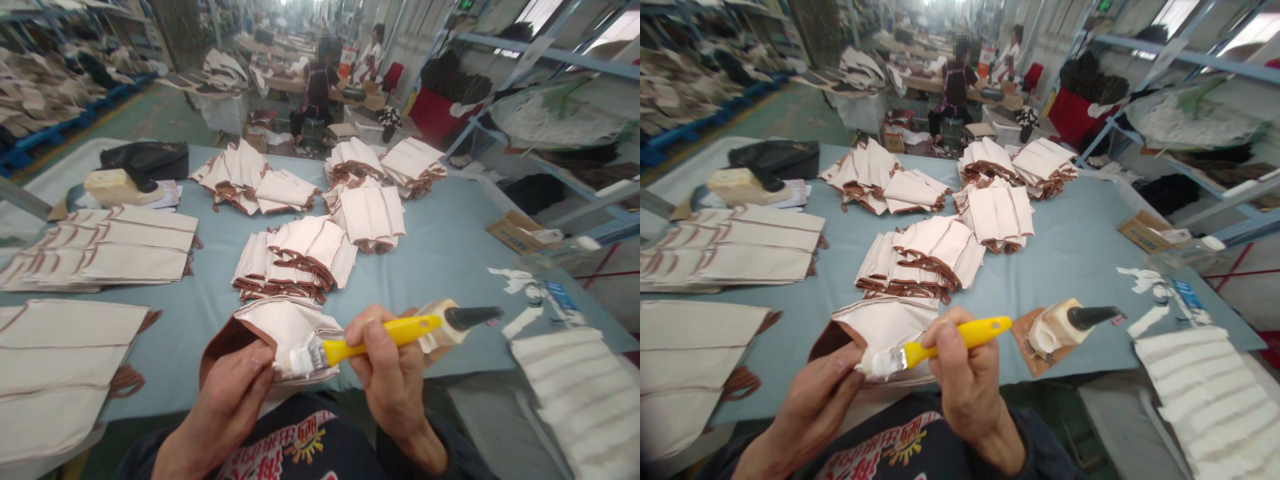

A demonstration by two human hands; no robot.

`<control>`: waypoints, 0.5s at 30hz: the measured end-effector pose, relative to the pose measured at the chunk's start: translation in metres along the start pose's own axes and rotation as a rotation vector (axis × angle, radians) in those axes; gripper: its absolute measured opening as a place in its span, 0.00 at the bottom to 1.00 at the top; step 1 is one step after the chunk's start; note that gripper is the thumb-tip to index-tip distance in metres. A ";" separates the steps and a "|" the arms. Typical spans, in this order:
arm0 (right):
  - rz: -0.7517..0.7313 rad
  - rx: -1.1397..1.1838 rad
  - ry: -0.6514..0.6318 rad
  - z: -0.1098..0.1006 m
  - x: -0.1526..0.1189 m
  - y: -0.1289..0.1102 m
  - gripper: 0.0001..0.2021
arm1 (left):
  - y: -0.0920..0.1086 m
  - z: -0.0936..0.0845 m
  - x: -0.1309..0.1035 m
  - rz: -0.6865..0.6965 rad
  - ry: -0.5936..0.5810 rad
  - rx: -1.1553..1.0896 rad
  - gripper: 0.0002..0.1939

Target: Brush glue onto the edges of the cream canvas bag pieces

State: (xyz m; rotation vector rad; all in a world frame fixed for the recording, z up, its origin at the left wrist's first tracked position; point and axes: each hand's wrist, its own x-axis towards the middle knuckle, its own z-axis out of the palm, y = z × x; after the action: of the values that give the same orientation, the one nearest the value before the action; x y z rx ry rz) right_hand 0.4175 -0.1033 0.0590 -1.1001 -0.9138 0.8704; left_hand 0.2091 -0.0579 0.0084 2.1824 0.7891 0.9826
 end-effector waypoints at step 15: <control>-0.361 0.106 0.075 0.005 0.026 -0.008 0.15 | 0.010 -0.029 0.061 -0.739 -0.087 -0.785 0.21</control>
State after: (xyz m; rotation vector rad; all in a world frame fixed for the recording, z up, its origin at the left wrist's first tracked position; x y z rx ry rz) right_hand 0.4240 -0.0798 0.0720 -0.8365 -0.9561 0.5688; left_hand 0.2217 -0.0119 0.0574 1.1146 0.8742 0.6383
